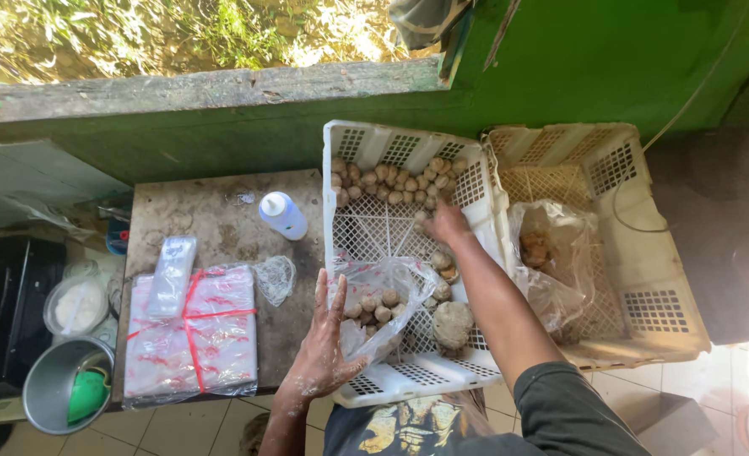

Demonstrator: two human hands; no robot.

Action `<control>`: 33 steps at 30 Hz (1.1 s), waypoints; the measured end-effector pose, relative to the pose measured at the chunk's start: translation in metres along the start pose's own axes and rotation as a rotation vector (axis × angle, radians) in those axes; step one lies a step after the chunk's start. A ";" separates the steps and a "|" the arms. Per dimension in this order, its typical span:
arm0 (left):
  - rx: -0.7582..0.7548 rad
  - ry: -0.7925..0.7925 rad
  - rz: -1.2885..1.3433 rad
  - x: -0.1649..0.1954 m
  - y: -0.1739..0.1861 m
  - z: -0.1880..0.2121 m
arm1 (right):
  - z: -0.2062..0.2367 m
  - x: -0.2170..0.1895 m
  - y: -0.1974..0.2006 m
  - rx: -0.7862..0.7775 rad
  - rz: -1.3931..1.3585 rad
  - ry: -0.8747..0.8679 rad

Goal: The person opens a clear plastic bag and places round meatballs one at a time from a white plastic crate into the bag. They continue filling the bag, then gather and twist the bag closed and move the packed bag aside.

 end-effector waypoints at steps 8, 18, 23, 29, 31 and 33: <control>0.012 -0.051 0.006 0.003 0.003 0.001 | 0.130 -0.068 0.052 -0.523 -1.363 0.399; 0.027 -0.067 0.006 0.002 0.002 0.005 | 0.101 -0.060 0.047 0.120 -0.597 0.169; -0.005 0.006 0.022 -0.002 0.000 0.003 | 0.040 -0.016 -0.018 0.108 -0.106 0.271; 0.014 -0.038 -0.007 0.000 0.002 0.001 | 0.042 -0.012 -0.038 0.234 -0.105 0.290; 0.008 -0.030 -0.003 0.000 0.002 0.000 | 0.034 -0.018 -0.035 0.123 -0.106 0.263; -0.005 -0.017 -0.006 -0.001 0.001 -0.001 | 0.026 -0.020 -0.021 0.099 -0.304 0.142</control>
Point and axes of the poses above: each hand's wrist, its own z-axis away from the middle knuckle, its own y-axis out of the back of the hand, x = y × z, the point moved 4 cm from there along -z, towards the middle knuckle, and after that the axes turned 5 degrees about -y, right-handed, at the moved point
